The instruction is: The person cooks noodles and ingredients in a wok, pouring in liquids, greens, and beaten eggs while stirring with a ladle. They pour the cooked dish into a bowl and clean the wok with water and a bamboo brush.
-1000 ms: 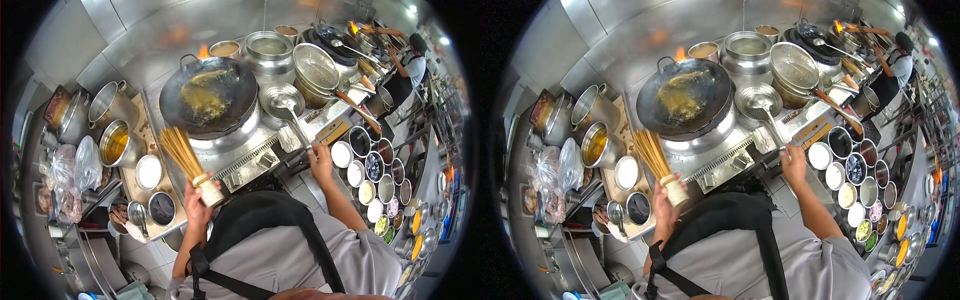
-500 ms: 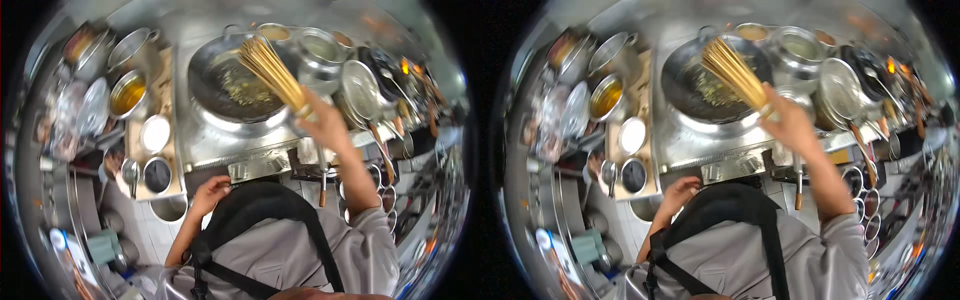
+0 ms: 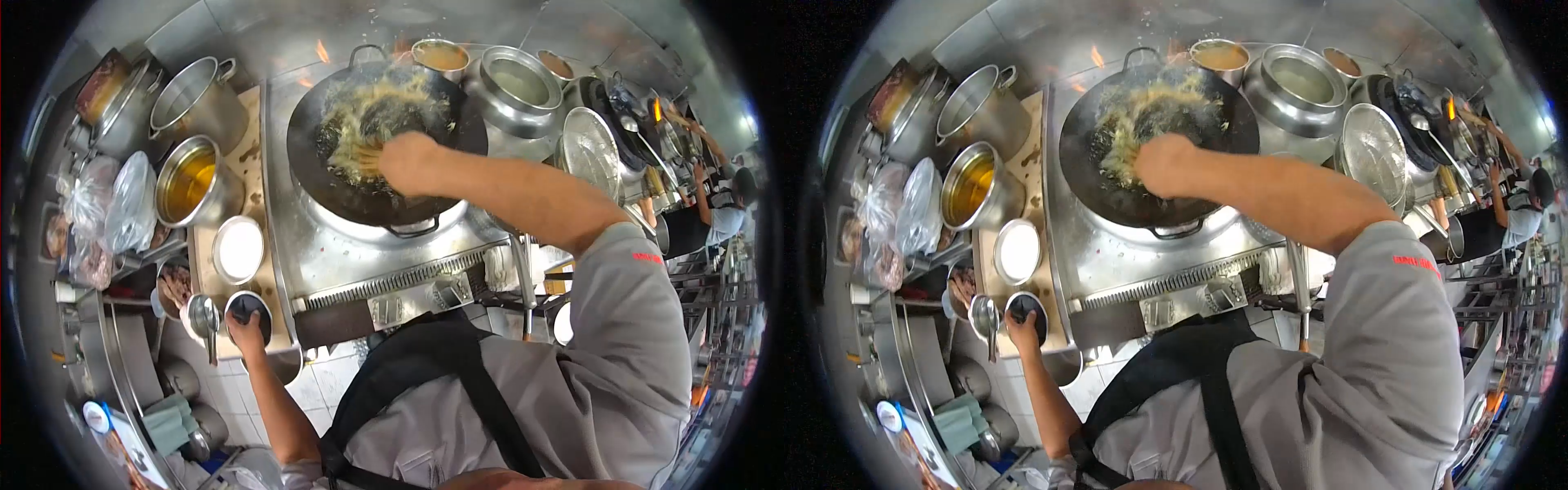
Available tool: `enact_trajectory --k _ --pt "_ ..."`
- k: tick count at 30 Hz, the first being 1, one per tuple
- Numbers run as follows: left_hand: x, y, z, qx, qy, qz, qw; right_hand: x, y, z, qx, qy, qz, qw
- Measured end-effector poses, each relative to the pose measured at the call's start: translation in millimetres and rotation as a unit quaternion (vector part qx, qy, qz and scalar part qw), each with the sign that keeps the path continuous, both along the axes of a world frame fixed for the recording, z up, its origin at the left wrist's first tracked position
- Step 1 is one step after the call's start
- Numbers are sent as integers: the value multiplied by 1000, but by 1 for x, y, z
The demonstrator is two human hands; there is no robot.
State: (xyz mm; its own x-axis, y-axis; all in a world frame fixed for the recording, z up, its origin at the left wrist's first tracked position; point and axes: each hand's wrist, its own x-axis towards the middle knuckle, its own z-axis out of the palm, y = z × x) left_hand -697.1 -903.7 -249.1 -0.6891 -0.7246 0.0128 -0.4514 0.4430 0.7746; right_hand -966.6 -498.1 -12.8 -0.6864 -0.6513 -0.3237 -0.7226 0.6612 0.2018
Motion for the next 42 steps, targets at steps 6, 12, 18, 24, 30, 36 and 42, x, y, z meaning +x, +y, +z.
enact_trajectory --k 6,12,18,24,30,36,42 --pt "-17 11 15 -7 -104 10 995 -60 4 -12 -106 -11 -190 976" --pt "-23 9 21 -55 -146 -56 986 -69 -7 -32 -168 21 -201 965" --pt "23 17 74 471 335 -61 814 -22 24 -50 -57 44 -42 997" --pt "67 104 83 733 406 -120 533 -59 25 -57 -86 38 -108 990" --pt "95 164 62 862 331 -83 376 -71 32 -25 -121 72 -126 982" --pt "108 172 68 755 290 -68 584 -40 42 -46 -41 30 -48 998" --pt "109 181 78 702 221 29 677 -56 44 -31 -59 24 -113 992"
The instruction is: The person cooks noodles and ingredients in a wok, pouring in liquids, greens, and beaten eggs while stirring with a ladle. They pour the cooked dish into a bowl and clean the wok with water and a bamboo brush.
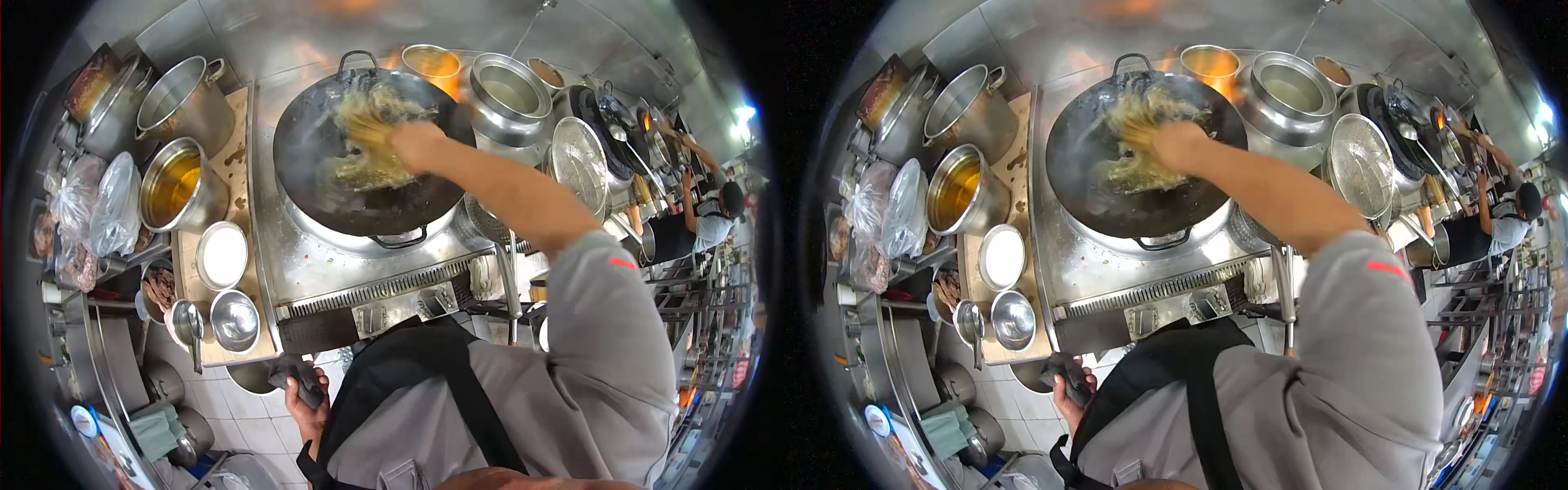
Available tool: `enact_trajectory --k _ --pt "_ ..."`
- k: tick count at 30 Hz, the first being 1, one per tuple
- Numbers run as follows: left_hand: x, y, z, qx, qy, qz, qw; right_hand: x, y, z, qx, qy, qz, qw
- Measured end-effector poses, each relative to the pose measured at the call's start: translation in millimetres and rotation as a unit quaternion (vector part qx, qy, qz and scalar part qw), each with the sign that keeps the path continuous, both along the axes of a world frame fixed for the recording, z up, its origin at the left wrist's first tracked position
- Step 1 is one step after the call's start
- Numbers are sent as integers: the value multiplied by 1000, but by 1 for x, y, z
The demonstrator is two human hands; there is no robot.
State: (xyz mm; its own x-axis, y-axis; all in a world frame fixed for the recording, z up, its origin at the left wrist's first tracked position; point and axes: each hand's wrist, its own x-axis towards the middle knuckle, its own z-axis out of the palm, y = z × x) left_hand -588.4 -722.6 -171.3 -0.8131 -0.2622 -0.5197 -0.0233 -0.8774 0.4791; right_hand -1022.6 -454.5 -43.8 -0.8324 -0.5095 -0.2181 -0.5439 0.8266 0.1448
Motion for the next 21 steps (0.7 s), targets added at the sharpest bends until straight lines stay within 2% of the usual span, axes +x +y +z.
enact_trajectory --k 1,3,5,6,7,10,12,13,14,16,17,19,21 --pt "13 -7 -10 8 -12 -10 1000 11 16 -14 6 21 59 998" --pt "14 -12 -13 -1 -30 9 1000 9 35 -12 54 25 51 997" --pt "1 -3 1 6 -47 37 998 -30 27 3 55 43 2 998" --pt "0 -7 -7 -8 -60 29 998 -47 22 -1 51 59 -16 997" --pt "-7 -4 -1 -26 -44 43 998 -40 17 -3 49 56 -10 997" --pt "0 2 12 -66 -27 50 996 0 27 -14 52 48 51 996" --pt "-6 1 11 -91 -14 58 994 4 52 -25 48 102 92 989" --pt "-8 2 9 -87 -21 57 994 -8 54 -12 74 77 39 994" --pt "-7 2 8 -82 -32 53 995 -36 55 -24 82 143 37 986" --pt "-16 2 0 -85 -16 44 995 -56 41 -25 4 174 45 984" --pt "-16 4 5 -91 -14 46 995 -45 42 -19 7 172 45 984" --pt "-12 2 10 -106 -13 32 994 -13 45 6 137 80 92 983" --pt "-13 1 17 -129 -11 5 992 -14 43 19 137 103 86 981"
